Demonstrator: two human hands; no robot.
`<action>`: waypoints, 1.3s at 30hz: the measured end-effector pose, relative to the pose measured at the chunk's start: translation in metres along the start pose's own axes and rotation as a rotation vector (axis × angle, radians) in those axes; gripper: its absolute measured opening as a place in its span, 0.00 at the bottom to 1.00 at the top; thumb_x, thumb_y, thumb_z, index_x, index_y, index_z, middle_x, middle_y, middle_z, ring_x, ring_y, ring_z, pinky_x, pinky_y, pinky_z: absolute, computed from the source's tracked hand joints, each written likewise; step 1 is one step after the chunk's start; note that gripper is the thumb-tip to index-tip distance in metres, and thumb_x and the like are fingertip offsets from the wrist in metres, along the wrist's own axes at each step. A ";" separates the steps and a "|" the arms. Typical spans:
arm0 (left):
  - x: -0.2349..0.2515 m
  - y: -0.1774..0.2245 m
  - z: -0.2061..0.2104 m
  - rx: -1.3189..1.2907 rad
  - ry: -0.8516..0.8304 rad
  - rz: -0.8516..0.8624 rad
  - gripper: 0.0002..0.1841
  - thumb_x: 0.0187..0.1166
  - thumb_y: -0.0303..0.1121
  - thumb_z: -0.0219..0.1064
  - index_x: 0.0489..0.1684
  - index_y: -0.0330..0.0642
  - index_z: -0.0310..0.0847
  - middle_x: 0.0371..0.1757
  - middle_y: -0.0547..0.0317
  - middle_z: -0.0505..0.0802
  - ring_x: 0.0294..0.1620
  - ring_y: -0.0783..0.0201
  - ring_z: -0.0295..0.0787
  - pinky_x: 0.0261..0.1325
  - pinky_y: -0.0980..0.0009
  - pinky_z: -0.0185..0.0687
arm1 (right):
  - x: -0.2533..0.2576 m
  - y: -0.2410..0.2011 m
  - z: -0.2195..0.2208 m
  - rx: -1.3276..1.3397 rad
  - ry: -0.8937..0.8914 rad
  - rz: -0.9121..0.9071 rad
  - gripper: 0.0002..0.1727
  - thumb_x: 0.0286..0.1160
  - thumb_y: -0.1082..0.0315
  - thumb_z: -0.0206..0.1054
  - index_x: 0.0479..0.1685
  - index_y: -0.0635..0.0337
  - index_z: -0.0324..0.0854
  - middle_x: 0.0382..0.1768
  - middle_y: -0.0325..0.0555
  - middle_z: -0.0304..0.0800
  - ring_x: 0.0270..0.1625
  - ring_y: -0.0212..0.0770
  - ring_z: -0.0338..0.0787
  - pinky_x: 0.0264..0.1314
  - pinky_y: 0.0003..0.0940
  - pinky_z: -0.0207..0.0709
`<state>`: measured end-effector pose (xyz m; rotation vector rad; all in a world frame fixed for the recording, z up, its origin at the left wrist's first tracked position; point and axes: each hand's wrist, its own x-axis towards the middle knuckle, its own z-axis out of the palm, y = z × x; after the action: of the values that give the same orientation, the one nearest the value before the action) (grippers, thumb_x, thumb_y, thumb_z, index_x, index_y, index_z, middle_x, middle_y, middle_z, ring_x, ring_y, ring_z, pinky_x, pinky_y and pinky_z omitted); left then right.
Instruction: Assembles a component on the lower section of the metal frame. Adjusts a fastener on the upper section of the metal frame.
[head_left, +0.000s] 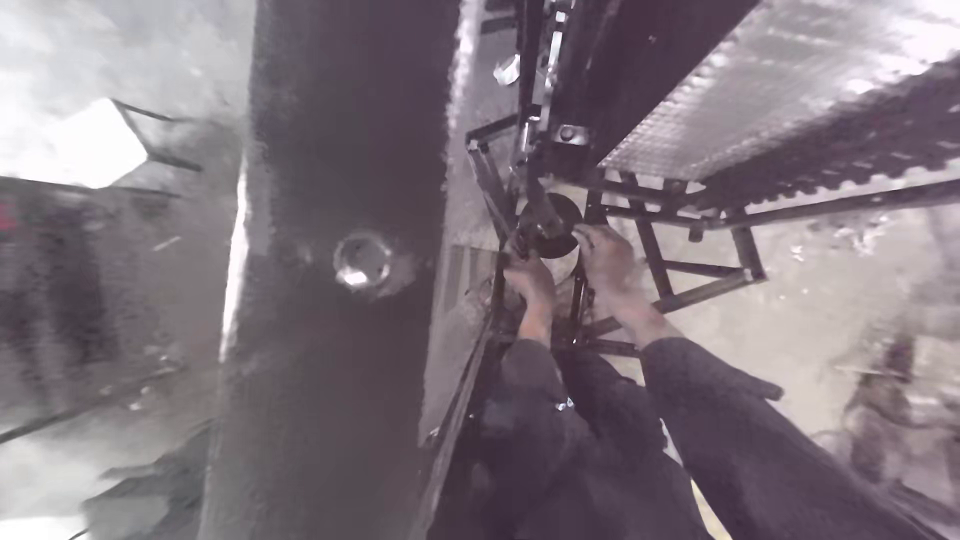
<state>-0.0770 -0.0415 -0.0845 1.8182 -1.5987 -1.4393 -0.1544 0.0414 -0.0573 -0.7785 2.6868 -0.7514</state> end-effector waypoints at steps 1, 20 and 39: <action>0.000 -0.001 0.001 -0.027 0.006 -0.007 0.22 0.81 0.29 0.69 0.75 0.40 0.78 0.65 0.41 0.90 0.66 0.48 0.87 0.71 0.48 0.80 | -0.002 0.000 0.001 -0.012 0.006 -0.015 0.14 0.85 0.62 0.65 0.55 0.57 0.93 0.52 0.54 0.96 0.56 0.56 0.95 0.61 0.55 0.86; 0.009 -0.009 -0.005 0.028 -0.022 0.014 0.15 0.83 0.38 0.70 0.57 0.36 0.84 0.42 0.48 0.93 0.42 0.58 0.91 0.53 0.56 0.88 | 0.013 0.000 -0.006 0.087 0.007 -0.013 0.12 0.85 0.63 0.66 0.53 0.57 0.92 0.53 0.52 0.95 0.55 0.52 0.95 0.60 0.52 0.87; 0.011 -0.011 -0.003 -0.172 -0.184 -0.218 0.19 0.86 0.47 0.66 0.61 0.40 0.78 0.22 0.55 0.81 0.13 0.63 0.73 0.18 0.65 0.78 | 0.019 0.012 -0.014 0.164 -0.077 -0.100 0.11 0.83 0.65 0.69 0.53 0.61 0.92 0.60 0.53 0.93 0.61 0.53 0.93 0.68 0.53 0.84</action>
<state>-0.0698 -0.0485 -0.0969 1.8501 -1.3382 -1.8280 -0.1805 0.0448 -0.0534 -0.8857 2.4962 -0.9316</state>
